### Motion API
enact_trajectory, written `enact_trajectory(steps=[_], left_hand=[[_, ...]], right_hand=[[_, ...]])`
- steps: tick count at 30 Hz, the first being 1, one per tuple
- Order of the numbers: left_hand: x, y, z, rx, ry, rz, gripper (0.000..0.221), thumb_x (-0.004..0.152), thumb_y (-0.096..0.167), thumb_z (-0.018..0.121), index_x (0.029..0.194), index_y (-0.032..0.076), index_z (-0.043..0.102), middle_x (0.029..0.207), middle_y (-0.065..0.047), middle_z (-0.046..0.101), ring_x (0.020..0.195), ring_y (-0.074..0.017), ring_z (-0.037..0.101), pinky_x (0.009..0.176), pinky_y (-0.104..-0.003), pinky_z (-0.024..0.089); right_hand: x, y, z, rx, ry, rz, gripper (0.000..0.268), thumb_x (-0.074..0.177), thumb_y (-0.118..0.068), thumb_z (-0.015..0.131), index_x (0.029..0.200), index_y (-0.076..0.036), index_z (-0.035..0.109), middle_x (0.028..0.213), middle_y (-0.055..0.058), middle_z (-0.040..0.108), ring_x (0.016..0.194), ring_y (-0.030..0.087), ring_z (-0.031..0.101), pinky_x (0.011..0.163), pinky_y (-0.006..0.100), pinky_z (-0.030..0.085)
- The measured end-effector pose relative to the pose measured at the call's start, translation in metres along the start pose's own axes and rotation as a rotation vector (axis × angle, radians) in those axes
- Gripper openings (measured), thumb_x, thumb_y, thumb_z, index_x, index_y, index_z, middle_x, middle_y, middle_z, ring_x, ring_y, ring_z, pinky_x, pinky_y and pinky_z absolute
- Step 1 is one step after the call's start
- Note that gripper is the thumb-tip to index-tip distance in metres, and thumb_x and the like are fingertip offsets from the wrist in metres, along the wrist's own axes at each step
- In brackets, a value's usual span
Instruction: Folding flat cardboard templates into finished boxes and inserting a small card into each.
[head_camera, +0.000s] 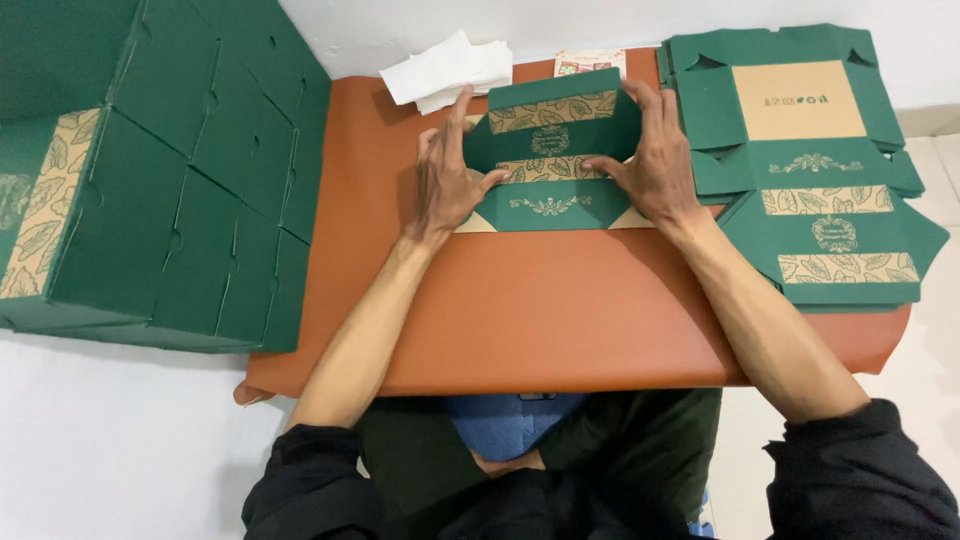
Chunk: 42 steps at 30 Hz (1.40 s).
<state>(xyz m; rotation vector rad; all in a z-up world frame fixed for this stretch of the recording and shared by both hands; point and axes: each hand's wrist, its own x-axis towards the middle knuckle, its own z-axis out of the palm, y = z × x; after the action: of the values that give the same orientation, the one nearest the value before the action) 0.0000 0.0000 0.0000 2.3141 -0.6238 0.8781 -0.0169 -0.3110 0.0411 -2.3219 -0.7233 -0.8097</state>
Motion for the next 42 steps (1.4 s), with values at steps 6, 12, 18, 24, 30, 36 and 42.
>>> enact_trajectory(steps=[6,12,18,24,30,36,42], left_hand=[[0.008,0.004,-0.028,-0.302,-0.221,-0.02,0.061,0.085,0.016,0.098,0.134,0.007,0.063,0.102,-0.008,0.083,0.07,-0.0197,0.08,0.07,-0.034,0.059],[0.009,0.015,-0.051,-0.535,-0.299,-0.063,0.063,0.081,0.001,0.096,0.136,0.006,0.067,0.113,-0.018,0.08,0.109,-0.0403,0.076,0.097,-0.052,0.062],[0.01,0.017,-0.051,-0.559,-0.42,-0.121,0.053,0.078,-0.003,0.093,0.125,0.009,0.073,0.109,-0.016,0.081,0.108,-0.0383,0.077,0.097,-0.05,0.06],[0.016,0.017,-0.065,-0.596,-0.57,-0.141,0.031,0.085,-0.008,0.082,0.106,0.015,0.085,0.101,-0.012,0.084,0.101,-0.0357,0.079,0.089,-0.042,0.061],[0.022,0.019,-0.072,-0.55,-0.734,-0.057,0.058,0.07,-0.026,0.063,0.111,0.009,0.085,0.116,-0.017,0.082,0.113,-0.0429,0.075,0.099,-0.047,0.058],[0.023,0.021,-0.084,-0.56,-0.831,-0.032,0.049,0.072,0.004,0.066,0.117,0.01,0.083,0.125,-0.015,0.08,0.114,-0.0394,0.075,0.101,-0.047,0.057],[0.02,0.021,-0.076,-0.497,-0.807,-0.013,0.049,0.073,0.02,0.06,0.116,0.013,0.085,0.114,-0.013,0.081,0.105,-0.0375,0.076,0.096,-0.045,0.057]], right_hand=[[-0.007,0.022,-0.001,0.128,-0.093,0.059,0.071,0.089,-0.02,0.1,0.131,-0.002,0.047,0.124,0.021,0.07,0.123,0.042,0.07,0.078,0.048,0.053],[-0.011,0.037,0.0,0.308,-0.222,0.181,0.04,0.088,0.0,0.094,0.115,-0.004,0.065,0.105,0.022,0.079,0.105,0.045,0.076,0.09,0.053,0.06],[0.001,-0.004,-0.037,0.297,-0.349,0.218,0.028,0.084,0.006,0.091,0.106,0.0,0.075,0.099,0.024,0.079,0.1,0.05,0.076,0.084,0.053,0.061],[0.004,-0.008,-0.044,0.26,-0.471,0.251,0.021,0.09,-0.001,0.087,0.109,-0.01,0.086,0.099,0.015,0.082,0.084,0.042,0.078,0.068,0.041,0.059],[0.018,-0.035,-0.074,0.214,-0.798,0.285,0.056,0.067,0.0,0.072,0.12,-0.014,0.085,0.116,0.021,0.082,0.1,0.048,0.078,0.079,0.052,0.059],[0.022,-0.029,-0.071,0.351,-0.92,0.215,0.074,0.06,-0.024,0.049,0.124,-0.02,0.085,0.131,0.015,0.08,0.046,0.025,0.05,0.047,0.038,0.038],[0.021,-0.048,-0.052,0.118,-0.816,0.025,0.073,0.076,-0.049,0.052,0.132,-0.012,0.08,0.13,0.019,0.078,0.097,0.035,0.07,0.071,0.045,0.052]])
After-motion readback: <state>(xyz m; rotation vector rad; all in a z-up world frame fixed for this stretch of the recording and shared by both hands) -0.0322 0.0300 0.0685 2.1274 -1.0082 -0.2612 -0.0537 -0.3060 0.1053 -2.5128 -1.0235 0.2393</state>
